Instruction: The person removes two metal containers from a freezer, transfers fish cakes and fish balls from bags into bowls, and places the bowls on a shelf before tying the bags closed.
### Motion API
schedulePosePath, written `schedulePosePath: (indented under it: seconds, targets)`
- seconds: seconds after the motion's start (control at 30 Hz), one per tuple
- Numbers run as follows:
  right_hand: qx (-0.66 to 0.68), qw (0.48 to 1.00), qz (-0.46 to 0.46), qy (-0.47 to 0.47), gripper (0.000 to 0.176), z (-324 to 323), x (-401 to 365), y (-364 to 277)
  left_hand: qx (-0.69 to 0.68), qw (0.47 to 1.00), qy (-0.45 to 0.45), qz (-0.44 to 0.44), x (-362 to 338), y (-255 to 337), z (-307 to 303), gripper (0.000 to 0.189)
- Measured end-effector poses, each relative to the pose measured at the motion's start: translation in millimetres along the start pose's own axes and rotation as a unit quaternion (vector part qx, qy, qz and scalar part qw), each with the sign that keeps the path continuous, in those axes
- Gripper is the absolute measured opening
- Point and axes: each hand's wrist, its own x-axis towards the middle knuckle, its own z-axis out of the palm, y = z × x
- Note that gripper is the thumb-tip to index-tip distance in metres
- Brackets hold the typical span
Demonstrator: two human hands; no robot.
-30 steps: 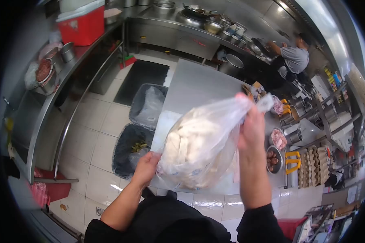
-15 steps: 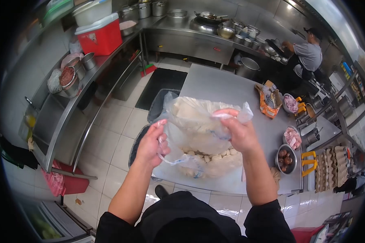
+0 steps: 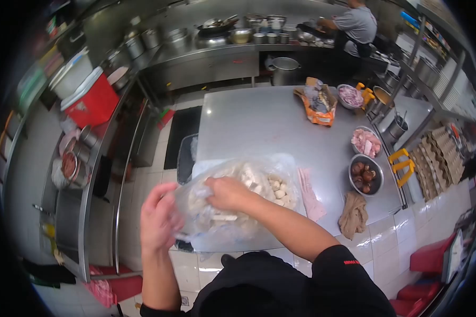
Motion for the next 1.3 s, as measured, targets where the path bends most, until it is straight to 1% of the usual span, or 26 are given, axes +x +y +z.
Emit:
schedulePosePath:
  seconds: [0.03,0.1,0.17,0.2,0.23,0.27,0.3,0.33,0.4,0.43,0.5,0.57,0.6,0.63,0.7,0.73,0.83,0.9,0.97,1.03,1.07,1.1,1.17,1.2,1.27,1.3]
  targets:
    - [0.018,0.998,-0.048,0.045,0.048,-11,-12,1,0.012,1.0,0.002,0.008,-8,-4,-15,0.039]
    - [0.045,0.981,-0.14,0.13,0.053,-39,-51,7,0.116,0.992,0.032,0.035,-26,-16,-41,0.053]
    - [-0.066,0.959,0.009,0.275,0.058,-51,-76,45,0.216,0.975,0.06,0.004,-48,-28,-57,0.067]
    - [-0.123,0.927,0.086,0.344,0.06,-53,-88,64,0.27,0.96,0.07,-0.029,-55,-42,-71,0.061]
    - [-0.112,0.939,0.142,0.292,0.058,-43,-92,96,0.325,0.941,0.079,-0.06,-60,-57,-86,0.056]
    - [-0.096,0.945,0.197,0.242,0.055,-24,-92,134,0.385,0.914,0.043,-0.121,-62,-66,-98,0.041]
    - [-0.037,0.951,0.225,0.208,0.052,-25,-94,147,0.443,0.879,0.008,-0.177,-62,-73,-111,0.027]
    - [0.018,0.95,0.255,0.176,0.048,-25,-96,159,0.345,0.923,0.021,-0.171,-61,-81,-125,0.019]
    - [0.209,0.934,0.255,0.141,0.039,-45,-98,165,0.136,0.977,0.045,-0.158,-56,-91,-146,0.009]
    - [0.31,0.903,0.222,0.199,0.033,-45,-100,163,0.017,0.988,0.11,-0.107,-52,-68,-109,0.014]
    - [0.494,0.805,0.139,0.298,0.023,-46,-100,152,-0.051,0.988,0.142,-0.014,-32,-51,-74,0.023]
    - [0.606,0.726,0.098,0.31,0.016,-60,-103,135,-0.111,0.99,0.081,-0.027,-10,-28,-41,0.033]
    - [0.658,0.683,0.075,0.309,0.013,-72,-104,122,-0.096,0.995,0.023,-0.027,1,-13,-30,0.035]
    - [0.675,0.671,0.029,0.307,0.012,-94,-107,112,-0.08,0.996,-0.032,-0.025,12,3,-20,0.037]
    - [0.708,0.636,-0.055,0.302,0.01,-140,-123,93,-0.051,0.998,-0.025,0.013,11,44,17,0.039]
    - [0.647,0.687,-0.04,0.328,0.011,-147,-132,71,-0.024,0.993,-0.105,0.053,7,53,24,0.033]
    - [0.445,0.809,-0.001,0.384,0.013,-153,-137,33,0.072,0.983,-0.064,0.154,3,42,39,0.023]
    - [0.303,0.87,0.012,0.388,0.013,-135,-141,27,0.219,0.957,-0.065,0.177,22,16,18,0.009]
    - [0.241,0.898,-0.01,0.368,0.008,-122,-140,25,0.284,0.94,-0.078,0.174,28,15,6,0.01]
    - [0.112,0.875,-0.17,0.44,0.007,-119,-134,13,0.282,0.913,-0.035,0.293,31,7,31,0.011]
    - [0.05,0.849,-0.25,0.462,0.007,-113,-128,6,0.282,0.894,-0.006,0.349,28,5,43,0.012]
    - [0.127,0.867,-0.247,0.413,0.008,-103,-120,2,0.284,0.875,-0.001,0.393,35,-5,49,0.01]
    - [0.271,0.879,-0.237,0.312,0.011,-86,-105,-3,0.088,0.959,-0.11,0.246,47,-24,49,0.011]
    - [0.251,0.889,-0.24,0.3,0.012,-81,-101,-6,0.063,0.95,-0.214,0.22,55,-39,39,0.02]
    - [0.214,0.905,-0.244,0.275,0.016,-73,-95,-11,0.195,0.951,-0.161,0.178,33,-54,62,0.027]
    - [0.128,0.907,-0.266,0.3,0.018,-71,-94,-14,0.294,0.902,-0.161,0.273,29,-59,71,0.032]
